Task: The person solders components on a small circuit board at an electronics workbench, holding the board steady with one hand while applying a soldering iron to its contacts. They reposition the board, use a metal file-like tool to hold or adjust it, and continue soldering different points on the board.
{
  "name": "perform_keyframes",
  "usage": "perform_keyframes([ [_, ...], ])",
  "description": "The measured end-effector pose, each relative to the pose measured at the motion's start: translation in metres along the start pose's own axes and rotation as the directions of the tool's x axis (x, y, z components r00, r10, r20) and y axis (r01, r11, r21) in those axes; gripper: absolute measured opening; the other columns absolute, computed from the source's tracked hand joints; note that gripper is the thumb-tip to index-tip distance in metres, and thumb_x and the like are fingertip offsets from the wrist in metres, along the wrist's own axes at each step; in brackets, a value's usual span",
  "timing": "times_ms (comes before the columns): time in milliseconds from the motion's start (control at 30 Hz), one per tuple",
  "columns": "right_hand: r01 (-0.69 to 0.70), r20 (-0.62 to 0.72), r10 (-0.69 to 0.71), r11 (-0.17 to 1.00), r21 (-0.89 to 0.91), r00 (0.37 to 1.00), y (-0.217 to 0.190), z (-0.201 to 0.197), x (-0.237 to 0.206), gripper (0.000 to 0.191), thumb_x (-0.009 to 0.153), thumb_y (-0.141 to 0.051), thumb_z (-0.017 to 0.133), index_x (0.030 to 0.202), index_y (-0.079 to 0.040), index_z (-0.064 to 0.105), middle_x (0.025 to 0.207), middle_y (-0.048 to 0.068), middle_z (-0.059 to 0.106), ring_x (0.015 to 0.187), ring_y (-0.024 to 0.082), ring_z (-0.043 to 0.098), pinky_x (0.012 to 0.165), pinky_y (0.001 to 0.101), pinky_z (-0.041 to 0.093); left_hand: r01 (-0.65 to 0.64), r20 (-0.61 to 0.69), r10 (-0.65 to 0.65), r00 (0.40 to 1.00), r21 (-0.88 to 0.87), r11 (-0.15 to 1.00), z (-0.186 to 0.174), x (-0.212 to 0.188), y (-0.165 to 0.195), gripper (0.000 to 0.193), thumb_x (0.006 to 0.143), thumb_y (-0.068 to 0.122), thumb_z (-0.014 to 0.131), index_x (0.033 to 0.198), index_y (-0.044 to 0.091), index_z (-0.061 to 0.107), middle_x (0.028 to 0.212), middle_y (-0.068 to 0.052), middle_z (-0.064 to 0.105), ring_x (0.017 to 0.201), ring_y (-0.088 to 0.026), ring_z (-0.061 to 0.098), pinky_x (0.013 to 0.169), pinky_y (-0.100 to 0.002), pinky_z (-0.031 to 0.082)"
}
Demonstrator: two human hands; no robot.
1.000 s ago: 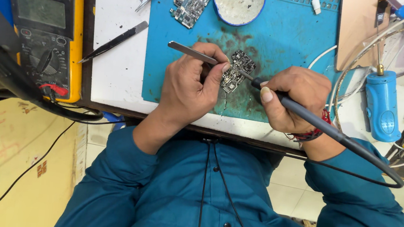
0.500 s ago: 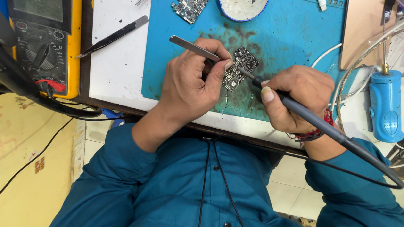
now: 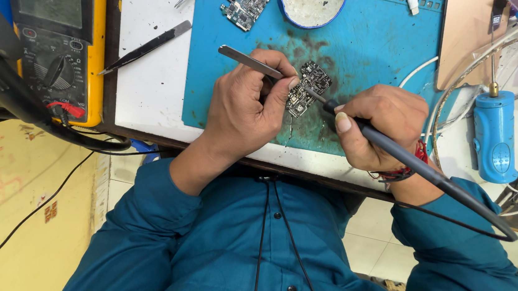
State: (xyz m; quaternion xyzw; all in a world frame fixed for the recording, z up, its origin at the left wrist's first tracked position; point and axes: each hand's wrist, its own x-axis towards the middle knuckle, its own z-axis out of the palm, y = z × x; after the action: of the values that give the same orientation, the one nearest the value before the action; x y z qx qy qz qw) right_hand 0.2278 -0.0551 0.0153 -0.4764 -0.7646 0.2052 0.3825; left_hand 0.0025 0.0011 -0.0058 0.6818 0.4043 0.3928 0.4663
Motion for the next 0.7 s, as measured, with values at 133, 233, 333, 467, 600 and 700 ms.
perform_keyframes([
  [133, 0.005, -0.004, -0.005, 1.0, -0.003, 1.0, -0.0001, 0.0004, 0.0005, 0.008, 0.097, -0.004, 0.069, 0.092, -0.004, 0.063, 0.081, 0.011, 0.07, 0.067, 0.025, 0.066, 0.058, 0.0327, 0.05, -0.022, -0.007, 0.022, 1.0, 0.013, 1.0, 0.0005, 0.0005, -0.0005, 0.011, 0.103, 0.005, 0.071, 0.107, 0.003, 0.06, 0.095, -0.006, 0.068, 0.071, -0.013, 0.07, 0.063, -0.026, 0.055],
  [233, 0.001, -0.007, -0.001, 1.0, 0.007, 1.0, 0.0, 0.0004, 0.0007, 0.007, 0.097, -0.004, 0.068, 0.093, -0.004, 0.063, 0.082, 0.011, 0.069, 0.064, 0.024, 0.067, 0.059, 0.0328, 0.05, -0.018, -0.002, 0.018, 1.0, 0.007, 1.0, 0.0002, 0.0002, -0.001, 0.011, 0.103, 0.005, 0.071, 0.108, 0.003, 0.06, 0.095, -0.006, 0.068, 0.071, -0.013, 0.07, 0.063, -0.026, 0.055],
  [333, 0.01, -0.001, -0.01, 1.0, 0.003, 1.0, 0.0001, 0.0002, 0.001, 0.008, 0.096, -0.004, 0.069, 0.092, -0.004, 0.063, 0.08, 0.011, 0.069, 0.067, 0.025, 0.066, 0.058, 0.0329, 0.049, -0.023, -0.005, 0.023, 1.0, 0.005, 1.0, 0.0, 0.0001, -0.0012, 0.011, 0.104, 0.005, 0.071, 0.107, 0.003, 0.06, 0.096, -0.007, 0.068, 0.071, -0.013, 0.069, 0.062, -0.026, 0.055],
  [467, -0.021, 0.007, 0.021, 1.0, -0.003, 1.0, -0.0018, -0.0031, -0.0004, 0.009, 0.099, -0.004, 0.069, 0.095, -0.003, 0.061, 0.083, 0.012, 0.069, 0.067, 0.025, 0.066, 0.06, 0.033, 0.051, -0.031, -0.004, 0.031, 1.0, 0.008, 1.0, -0.0002, 0.0004, -0.0008, 0.011, 0.104, 0.005, 0.07, 0.107, 0.003, 0.06, 0.096, -0.007, 0.068, 0.071, -0.012, 0.069, 0.062, -0.026, 0.054],
  [600, -0.036, -0.004, 0.036, 0.999, -0.027, 0.999, -0.0028, -0.0016, -0.0004, 0.012, 0.102, -0.006, 0.069, 0.098, -0.002, 0.059, 0.087, 0.013, 0.07, 0.066, 0.025, 0.067, 0.061, 0.033, 0.052, -0.006, -0.004, 0.006, 1.0, 0.001, 1.0, -0.0003, 0.0005, 0.0002, 0.011, 0.104, 0.005, 0.07, 0.107, 0.003, 0.06, 0.091, -0.006, 0.068, 0.069, -0.012, 0.069, 0.061, -0.026, 0.054],
  [700, -0.039, -0.002, 0.039, 0.999, -0.031, 0.999, -0.0028, -0.0021, 0.0, 0.012, 0.101, -0.005, 0.07, 0.097, -0.003, 0.059, 0.086, 0.014, 0.07, 0.065, 0.025, 0.067, 0.06, 0.0332, 0.051, -0.016, -0.005, 0.016, 1.0, 0.001, 1.0, -0.0001, 0.0005, 0.0008, 0.011, 0.104, 0.005, 0.07, 0.108, 0.003, 0.06, 0.092, -0.006, 0.068, 0.069, -0.012, 0.069, 0.061, -0.026, 0.054],
])
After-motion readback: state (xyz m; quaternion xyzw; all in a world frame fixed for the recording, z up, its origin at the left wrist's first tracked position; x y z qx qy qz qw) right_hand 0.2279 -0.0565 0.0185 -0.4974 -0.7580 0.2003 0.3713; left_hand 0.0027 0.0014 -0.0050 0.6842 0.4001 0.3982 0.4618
